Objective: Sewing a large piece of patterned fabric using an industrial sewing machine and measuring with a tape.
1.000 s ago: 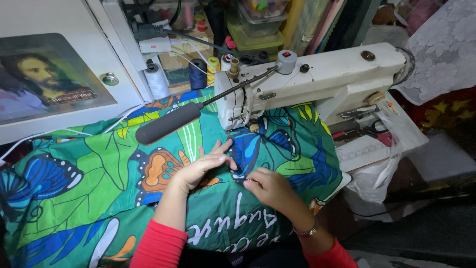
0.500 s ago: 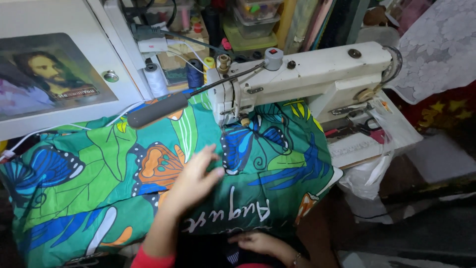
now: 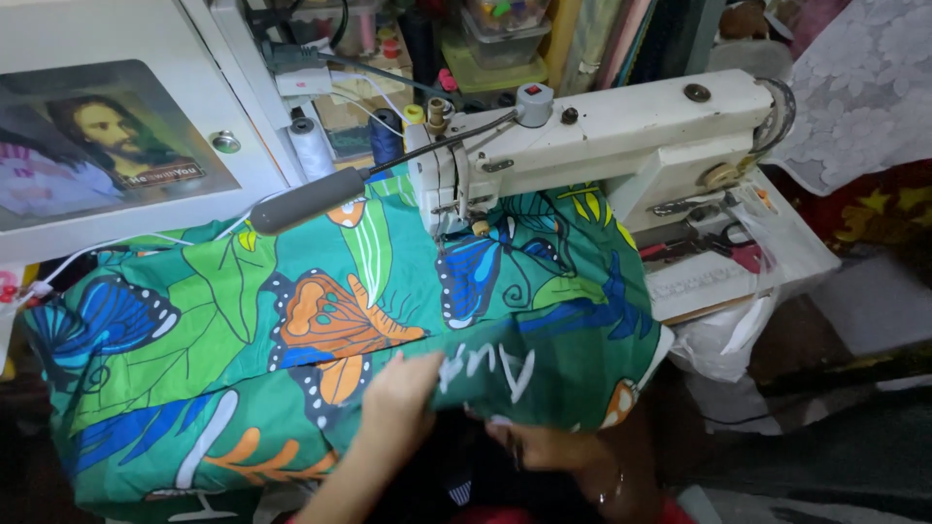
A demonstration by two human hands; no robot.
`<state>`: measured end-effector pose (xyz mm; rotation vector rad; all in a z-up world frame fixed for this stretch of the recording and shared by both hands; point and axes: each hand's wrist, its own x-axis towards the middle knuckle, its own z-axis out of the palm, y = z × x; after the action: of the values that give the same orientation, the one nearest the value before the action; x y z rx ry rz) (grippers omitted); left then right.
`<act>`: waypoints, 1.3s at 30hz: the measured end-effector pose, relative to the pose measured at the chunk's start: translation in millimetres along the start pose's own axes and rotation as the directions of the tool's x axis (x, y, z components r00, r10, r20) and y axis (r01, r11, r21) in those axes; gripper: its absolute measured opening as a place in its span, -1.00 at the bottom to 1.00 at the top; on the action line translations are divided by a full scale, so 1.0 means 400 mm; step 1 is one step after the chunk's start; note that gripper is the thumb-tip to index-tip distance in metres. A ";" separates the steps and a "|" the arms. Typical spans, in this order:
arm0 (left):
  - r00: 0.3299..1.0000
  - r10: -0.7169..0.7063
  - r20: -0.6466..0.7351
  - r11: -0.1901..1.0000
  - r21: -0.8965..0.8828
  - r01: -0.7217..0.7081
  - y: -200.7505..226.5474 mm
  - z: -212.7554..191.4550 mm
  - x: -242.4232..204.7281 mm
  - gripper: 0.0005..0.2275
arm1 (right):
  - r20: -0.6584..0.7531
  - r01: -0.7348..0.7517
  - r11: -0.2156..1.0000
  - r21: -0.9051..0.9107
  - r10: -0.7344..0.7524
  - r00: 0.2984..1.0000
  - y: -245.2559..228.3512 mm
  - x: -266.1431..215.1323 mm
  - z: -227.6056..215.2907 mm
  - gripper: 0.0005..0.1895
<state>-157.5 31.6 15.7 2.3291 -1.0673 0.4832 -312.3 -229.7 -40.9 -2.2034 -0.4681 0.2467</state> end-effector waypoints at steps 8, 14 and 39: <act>0.878 -0.237 0.415 0.907 -0.228 0.353 -0.219 -0.046 0.325 -0.50 | -0.070 0.059 0.980 -0.192 -0.073 0.995 -0.008 0.376 -0.295 -0.68; 0.824 -0.361 0.437 0.895 -0.086 0.438 -0.282 -0.030 0.440 -0.62 | 0.116 -0.070 0.954 -0.293 0.109 0.987 0.001 0.492 -0.379 -0.58; 0.685 -0.345 0.642 0.761 -0.236 0.604 -0.172 -0.167 0.487 -0.64 | 0.020 -0.547 0.771 -0.327 0.584 0.811 -0.335 0.565 -0.418 -0.41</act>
<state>10.8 -5.1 148.2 2.2399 -0.6188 -0.6491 -84.0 -178.3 164.4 -2.6068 0.1347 0.6751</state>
